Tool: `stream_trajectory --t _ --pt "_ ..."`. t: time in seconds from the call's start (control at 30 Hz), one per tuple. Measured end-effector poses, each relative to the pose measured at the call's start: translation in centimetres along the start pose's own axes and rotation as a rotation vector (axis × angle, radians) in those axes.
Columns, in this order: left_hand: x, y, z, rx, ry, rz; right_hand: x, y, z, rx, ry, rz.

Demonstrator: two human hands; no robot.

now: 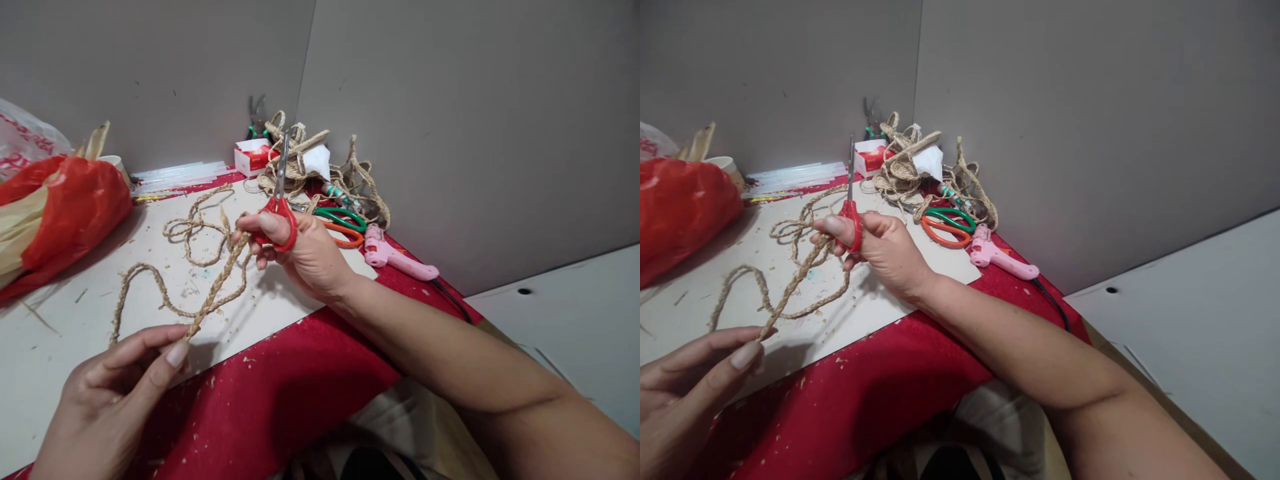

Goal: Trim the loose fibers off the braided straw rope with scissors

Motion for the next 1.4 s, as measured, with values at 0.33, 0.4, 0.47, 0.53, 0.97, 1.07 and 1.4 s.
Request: stream_trajectory --t 0.33,0.4,0.47,0.53,0.97,1.07,1.4 --pt "0.2 -0.5 0.0 -0.091 0.001 -0.120 0.4 0.3 -0.1 -0.475 -0.031 -0.054" --pt "0.3 -0.1 0.0 -0.133 0.035 -0.115 0.2 -1.1 -0.3 -0.606 -0.014 -0.214" --pt "0.2 0.1 0.2 -0.191 0.048 -0.130 -0.5 -2.6 0.0 -0.781 -0.015 -0.403" --pt "0.2 0.0 0.3 -0.254 0.047 -0.164 -2.0 -3.2 1.2 -0.947 -0.118 -0.550" --pt "0.8 -0.4 0.5 -0.282 0.068 -0.178 -5.7 0.5 4.8 -1.596 -0.530 -0.784" --pt "0.8 -0.8 0.7 -0.308 0.020 -0.214 -5.8 0.5 4.7 -1.632 -0.541 -0.765" --pt "0.6 -1.2 1.4 -0.379 0.003 -0.308 -5.6 1.3 5.1 -1.682 -0.717 -0.568"
Point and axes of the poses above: each hand's wrist, its own x-axis towards the middle knuckle, its own z-axis out of the palm, y = z × x, the point moved 7 cm from there along x, towards the middle knuckle, and after that the axes turned 11 degrees about y, right-handed, at the moved point
